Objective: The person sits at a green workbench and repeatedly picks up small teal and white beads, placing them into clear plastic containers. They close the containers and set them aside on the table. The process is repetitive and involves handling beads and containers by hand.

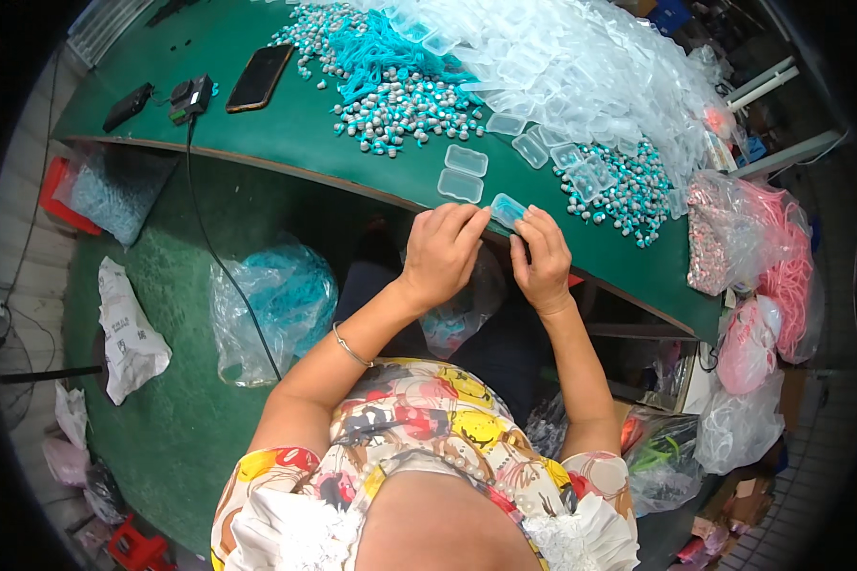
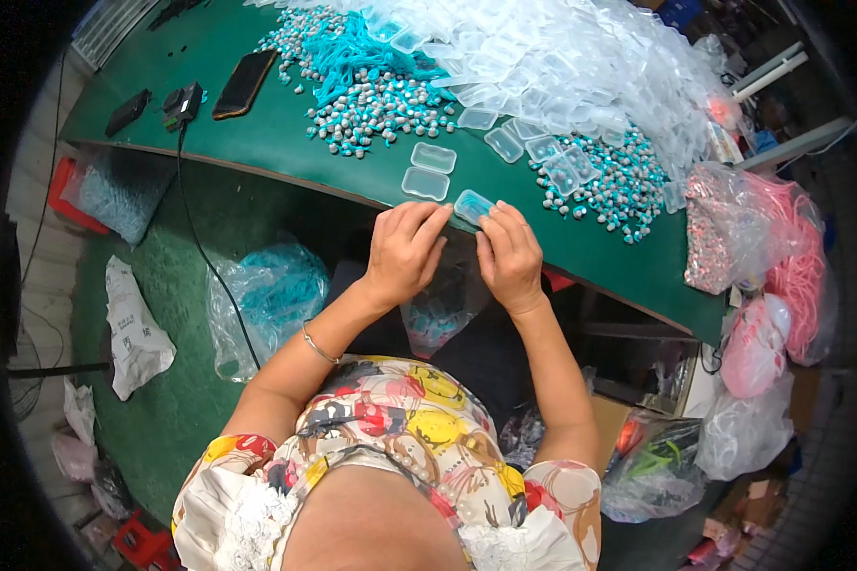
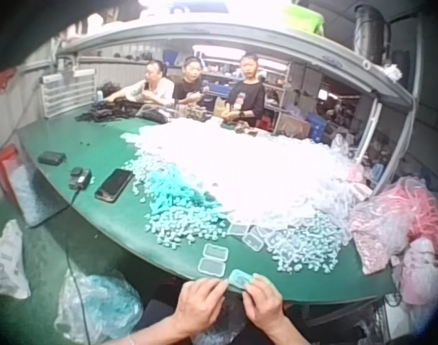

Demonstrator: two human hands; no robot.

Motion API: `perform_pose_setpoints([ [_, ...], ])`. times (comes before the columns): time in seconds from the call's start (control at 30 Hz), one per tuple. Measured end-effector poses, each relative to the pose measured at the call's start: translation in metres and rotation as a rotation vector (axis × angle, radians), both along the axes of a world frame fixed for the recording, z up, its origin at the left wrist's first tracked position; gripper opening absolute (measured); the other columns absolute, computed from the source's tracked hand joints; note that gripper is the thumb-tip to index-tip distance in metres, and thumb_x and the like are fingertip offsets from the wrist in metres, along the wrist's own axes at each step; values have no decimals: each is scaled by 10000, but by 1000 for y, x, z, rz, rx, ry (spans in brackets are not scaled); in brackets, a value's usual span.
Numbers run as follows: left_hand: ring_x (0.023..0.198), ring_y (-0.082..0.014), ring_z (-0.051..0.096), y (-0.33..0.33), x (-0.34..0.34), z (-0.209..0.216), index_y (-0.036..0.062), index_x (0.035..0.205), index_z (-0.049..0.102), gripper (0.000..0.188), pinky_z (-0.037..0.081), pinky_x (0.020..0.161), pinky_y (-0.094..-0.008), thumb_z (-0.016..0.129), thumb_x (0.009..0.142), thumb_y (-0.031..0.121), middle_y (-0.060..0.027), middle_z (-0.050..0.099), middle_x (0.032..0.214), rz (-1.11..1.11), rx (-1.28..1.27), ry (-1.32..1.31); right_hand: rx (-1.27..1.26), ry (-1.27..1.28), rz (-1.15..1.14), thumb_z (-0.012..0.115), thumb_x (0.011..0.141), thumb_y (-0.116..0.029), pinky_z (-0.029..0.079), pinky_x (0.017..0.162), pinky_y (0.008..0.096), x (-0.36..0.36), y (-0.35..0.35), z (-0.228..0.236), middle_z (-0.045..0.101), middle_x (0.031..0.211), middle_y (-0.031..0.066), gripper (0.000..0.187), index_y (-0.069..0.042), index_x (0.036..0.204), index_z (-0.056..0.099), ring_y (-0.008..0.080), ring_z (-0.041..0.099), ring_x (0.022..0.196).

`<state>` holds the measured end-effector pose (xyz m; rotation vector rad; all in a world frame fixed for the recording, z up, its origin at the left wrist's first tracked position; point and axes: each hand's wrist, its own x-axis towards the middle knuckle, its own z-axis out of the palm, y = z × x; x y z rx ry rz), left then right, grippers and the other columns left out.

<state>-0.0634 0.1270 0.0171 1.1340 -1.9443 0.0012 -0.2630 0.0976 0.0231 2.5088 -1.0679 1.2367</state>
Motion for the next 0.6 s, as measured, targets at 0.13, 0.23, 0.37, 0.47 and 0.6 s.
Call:
perform_pose_setpoints([
  [0.13,1086,-279,576,-14,-8,27,72,1262,592,505,410,891,-427,722,776,112,-84,596,1254,-10,-14,-62,32,3,4,756,744,-3,522,919,467,-3,2,-3,631,1101,180,368,-13,1093,642,394,622,1095],
  [0.23,1072,-243,592,-21,-7,21,92,1169,632,431,394,884,-429,747,756,142,-46,635,1185,-33,-28,-114,49,11,3,777,723,-1,526,905,462,0,7,-1,606,1099,181,444,-7,1143,634,388,617,1074],
  [0.37,1012,-206,618,-25,-4,14,108,1100,654,381,387,860,-409,762,738,152,-15,659,1094,-73,-114,-120,-6,-10,52,770,677,55,544,819,430,-3,8,0,589,1013,152,469,-10,1124,644,360,630,964],
  [0.47,950,-211,627,-26,0,19,87,1062,649,342,406,832,-391,766,749,157,-38,653,1057,-167,-137,-98,38,-57,52,765,698,45,542,806,426,-3,14,5,592,1002,153,437,1,1116,644,360,630,950],
  [0.6,872,-285,599,-24,9,25,37,1009,624,268,448,768,-409,744,802,156,-104,620,978,-341,-74,-26,263,-186,81,738,771,13,514,737,418,0,25,18,611,960,158,335,2,1092,643,336,614,865],
])
